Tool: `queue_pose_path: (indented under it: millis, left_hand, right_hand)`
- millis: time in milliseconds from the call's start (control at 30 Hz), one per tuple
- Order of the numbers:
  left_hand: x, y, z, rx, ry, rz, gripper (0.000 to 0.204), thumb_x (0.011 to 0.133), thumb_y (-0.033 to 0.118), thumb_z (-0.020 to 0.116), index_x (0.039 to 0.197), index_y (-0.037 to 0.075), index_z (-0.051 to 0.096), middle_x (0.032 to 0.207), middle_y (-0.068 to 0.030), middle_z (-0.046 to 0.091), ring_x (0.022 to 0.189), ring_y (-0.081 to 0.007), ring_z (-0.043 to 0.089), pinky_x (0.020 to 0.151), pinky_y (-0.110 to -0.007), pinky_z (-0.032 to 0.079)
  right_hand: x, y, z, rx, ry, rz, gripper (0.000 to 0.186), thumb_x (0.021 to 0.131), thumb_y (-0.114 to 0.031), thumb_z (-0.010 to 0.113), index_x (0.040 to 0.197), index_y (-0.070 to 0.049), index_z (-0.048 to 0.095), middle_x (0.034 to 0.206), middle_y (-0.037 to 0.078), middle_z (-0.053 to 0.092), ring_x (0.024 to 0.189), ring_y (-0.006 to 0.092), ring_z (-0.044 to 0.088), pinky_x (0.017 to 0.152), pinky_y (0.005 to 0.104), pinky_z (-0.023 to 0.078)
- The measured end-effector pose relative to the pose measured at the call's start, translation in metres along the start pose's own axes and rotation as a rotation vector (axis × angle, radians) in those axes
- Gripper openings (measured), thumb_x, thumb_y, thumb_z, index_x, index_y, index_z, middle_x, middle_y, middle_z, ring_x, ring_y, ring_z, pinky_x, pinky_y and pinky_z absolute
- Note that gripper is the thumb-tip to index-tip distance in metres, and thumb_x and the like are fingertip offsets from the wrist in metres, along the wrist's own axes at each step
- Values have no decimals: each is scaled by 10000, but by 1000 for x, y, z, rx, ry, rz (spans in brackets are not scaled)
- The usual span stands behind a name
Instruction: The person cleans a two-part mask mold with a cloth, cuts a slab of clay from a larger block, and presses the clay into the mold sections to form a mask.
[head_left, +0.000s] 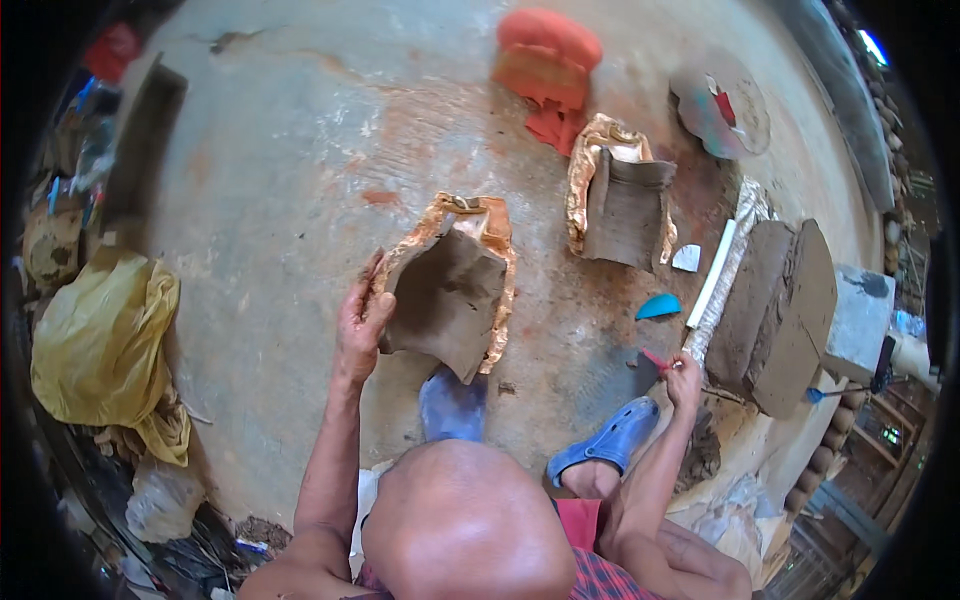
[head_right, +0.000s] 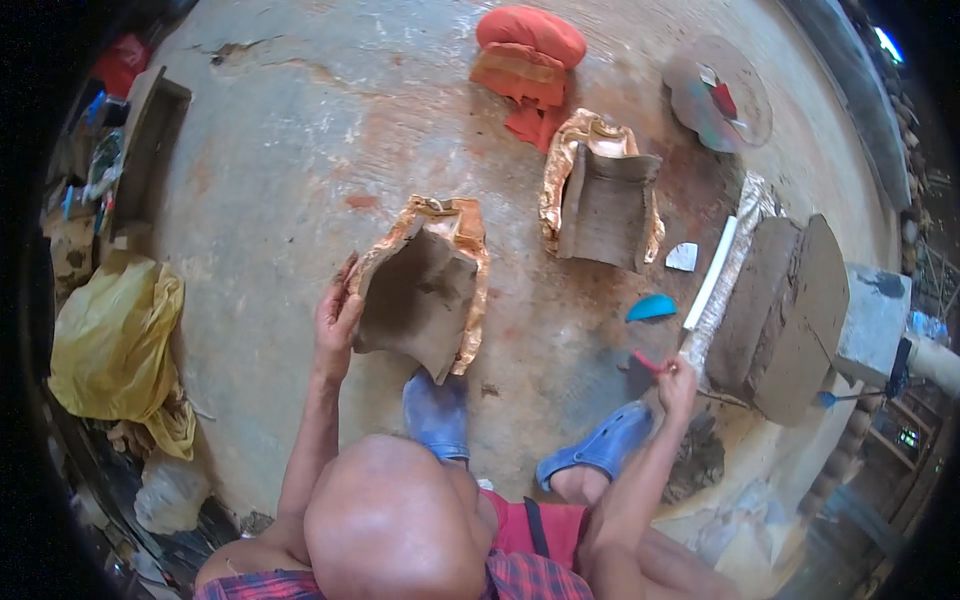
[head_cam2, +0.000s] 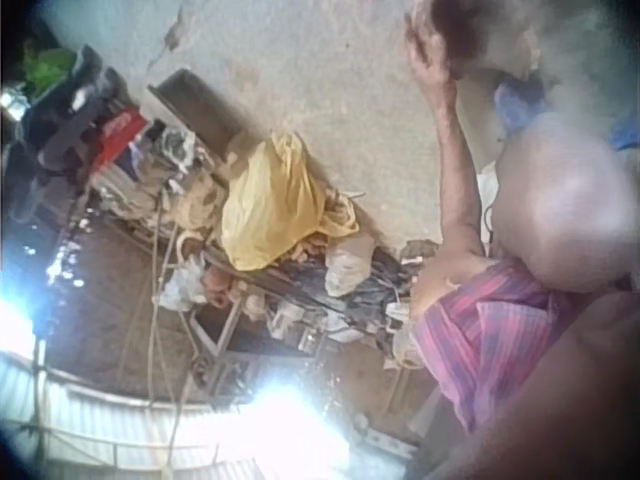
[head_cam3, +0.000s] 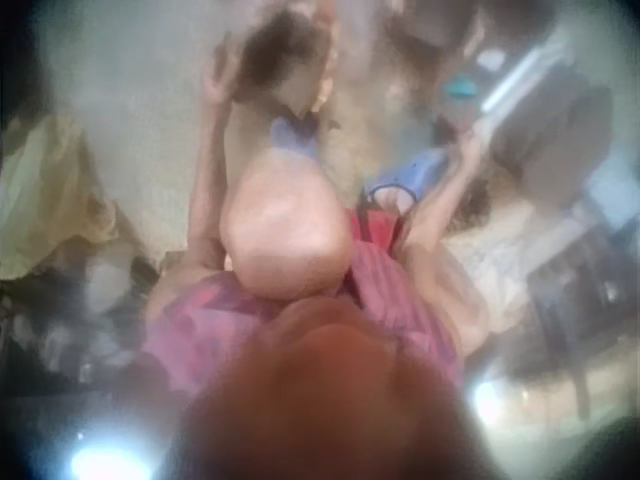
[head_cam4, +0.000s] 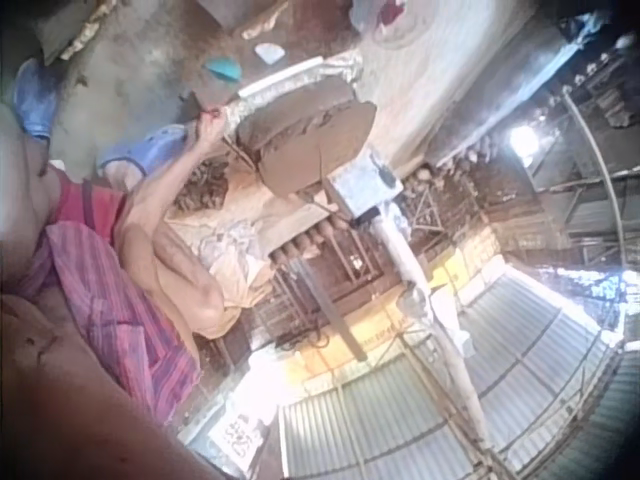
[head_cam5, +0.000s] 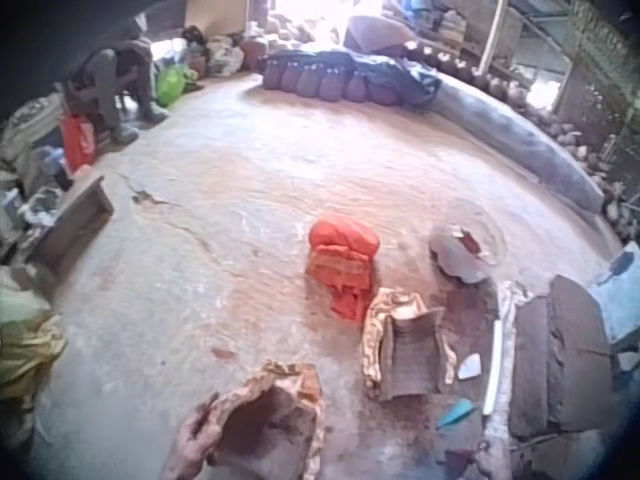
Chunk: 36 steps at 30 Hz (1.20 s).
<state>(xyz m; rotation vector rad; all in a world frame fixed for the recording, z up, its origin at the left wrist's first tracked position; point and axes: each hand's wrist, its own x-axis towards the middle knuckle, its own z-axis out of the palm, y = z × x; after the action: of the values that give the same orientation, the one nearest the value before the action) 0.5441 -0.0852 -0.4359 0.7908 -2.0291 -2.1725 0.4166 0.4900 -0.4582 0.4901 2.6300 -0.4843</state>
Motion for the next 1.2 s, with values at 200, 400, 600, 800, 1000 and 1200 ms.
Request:
queue_pose_path:
  millis: [200,400,600,800,1000,1200]
  left_hand:
    - [-10,0,11,-36,50,3,859,963,388,716,1620,-39,363,1650,-182,423,1522,-275,401,1259,-396,284]
    - [-15,-2,30,-55,164,57,904,937,373,757,1606,-79,351,1571,-223,505,1454,-280,480,1228,-396,340]
    - [-9,-9,21,-225,161,85,1011,903,481,800,1646,-4,316,1621,-204,459,1479,-290,460,1236,-432,337]
    - [-61,3,35,625,347,521,1257,696,672,893,1694,222,273,1766,-208,116,1619,-459,104,1259,-670,182]
    - [-90,-7,53,963,192,458,1226,675,772,829,1684,331,290,1776,-205,56,1605,-529,-59,1230,-743,-30]
    - [-84,-19,60,962,198,408,1139,705,757,803,1661,329,357,1779,-190,62,1605,-530,-55,1251,-719,20]
  right_hand:
    - [-45,-67,-29,276,116,-151,174,815,-54,799,982,-26,757,750,32,626,695,134,565,661,301,466]
    - [-85,-184,-14,519,-146,-640,94,939,-7,694,1019,5,742,824,-15,674,752,44,584,681,221,471]
    - [-90,-277,47,668,-211,-658,358,956,50,666,1311,37,624,1033,82,707,902,119,699,782,269,579]
    - [-50,-290,90,536,-136,-786,467,976,31,657,1437,20,578,1038,105,699,892,122,695,757,289,586]
    - [-47,-324,101,598,-292,-652,316,1047,-52,588,1345,-23,689,847,108,730,678,139,656,649,325,550]
    - [-34,-333,88,577,-583,-581,335,1080,-79,576,1393,-94,696,836,-10,666,592,49,517,538,242,440]
